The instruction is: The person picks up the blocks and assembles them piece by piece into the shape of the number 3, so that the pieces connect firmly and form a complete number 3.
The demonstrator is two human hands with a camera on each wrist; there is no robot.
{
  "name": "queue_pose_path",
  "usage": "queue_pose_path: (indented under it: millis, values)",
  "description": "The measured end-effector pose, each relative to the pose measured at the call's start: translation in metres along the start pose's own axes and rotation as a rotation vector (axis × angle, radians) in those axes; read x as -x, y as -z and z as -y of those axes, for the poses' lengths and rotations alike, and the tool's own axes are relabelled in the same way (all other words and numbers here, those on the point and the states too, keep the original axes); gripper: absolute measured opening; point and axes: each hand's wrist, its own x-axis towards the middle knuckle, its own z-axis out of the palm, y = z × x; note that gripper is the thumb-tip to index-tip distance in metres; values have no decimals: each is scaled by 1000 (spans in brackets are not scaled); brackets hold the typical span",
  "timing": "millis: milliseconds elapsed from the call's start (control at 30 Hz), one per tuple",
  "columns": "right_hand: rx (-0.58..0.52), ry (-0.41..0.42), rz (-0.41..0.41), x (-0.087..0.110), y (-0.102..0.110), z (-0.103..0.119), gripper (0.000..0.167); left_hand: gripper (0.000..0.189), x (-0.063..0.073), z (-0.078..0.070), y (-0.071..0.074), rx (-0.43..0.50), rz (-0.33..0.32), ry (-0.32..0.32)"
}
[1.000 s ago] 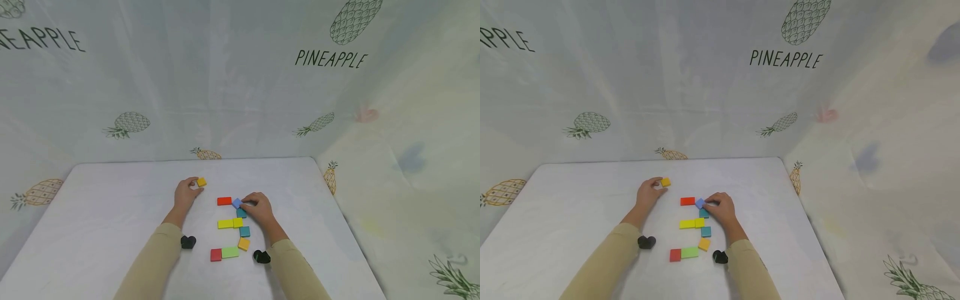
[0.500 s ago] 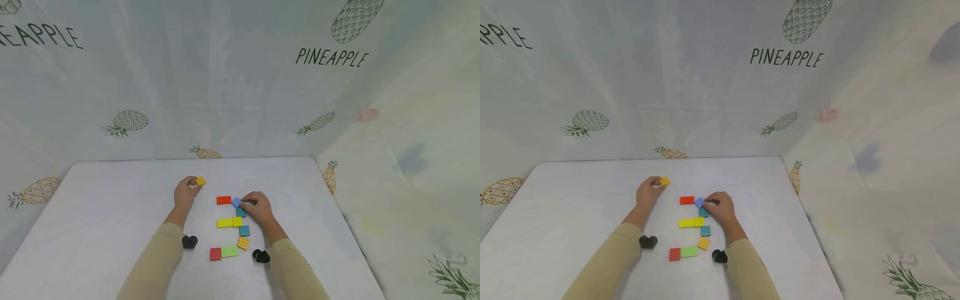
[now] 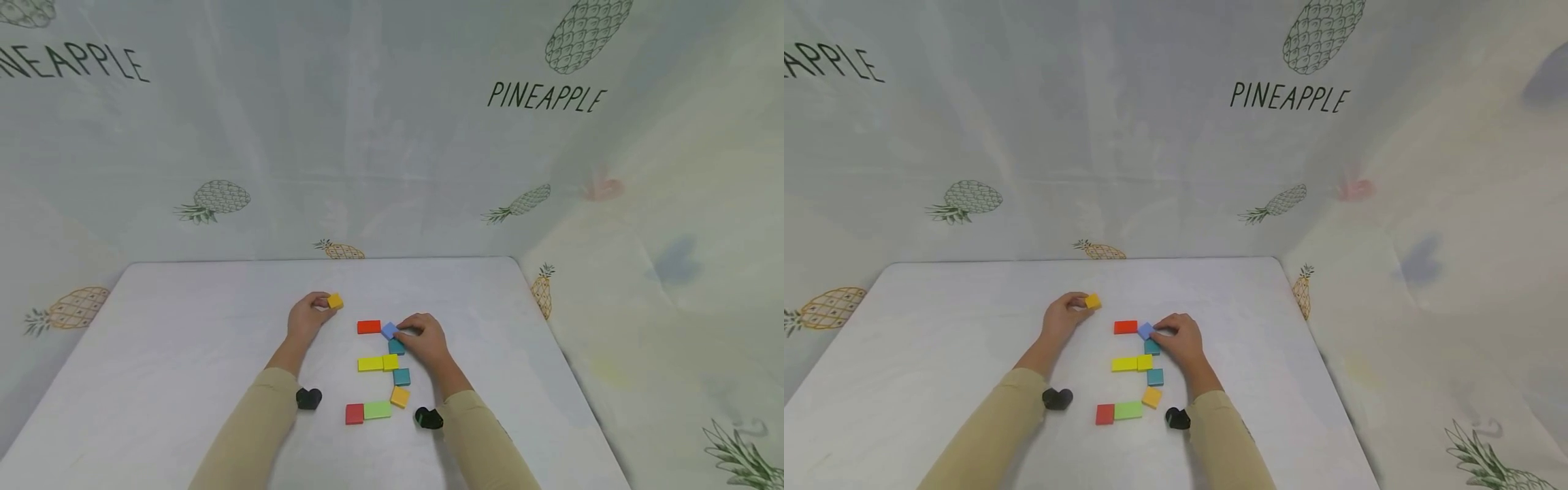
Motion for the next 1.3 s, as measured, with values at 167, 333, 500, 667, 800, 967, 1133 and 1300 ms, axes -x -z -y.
queue_pose_path:
  millis: [167,333,500,667,800,967,1133,1300]
  values:
    - [-21,3,-5,0,0,-1,14,41,3,-1,1,-20,55,-16]
    - [-24,2,-7,0,1,-1,12,41,4,0,3,-15,116,-46]
    - [-14,-6,-3,0,0,-1,13,38,4,2,4,-41,160,-58]
    - [0,-15,-6,0,0,1,15,36,5,1,5,-87,196,-80]
    - [1,-27,-8,0,0,1,15,34,6,2,5,-127,213,-124]
    - [-2,-26,-9,-1,-1,-1,14,34,5,3,4,-165,227,-154]
    - [-4,-26,-12,-1,-1,-1,14,35,5,3,3,-192,249,-171]
    - [-9,-23,-6,1,0,0,13,35,6,4,2,-211,251,-187]
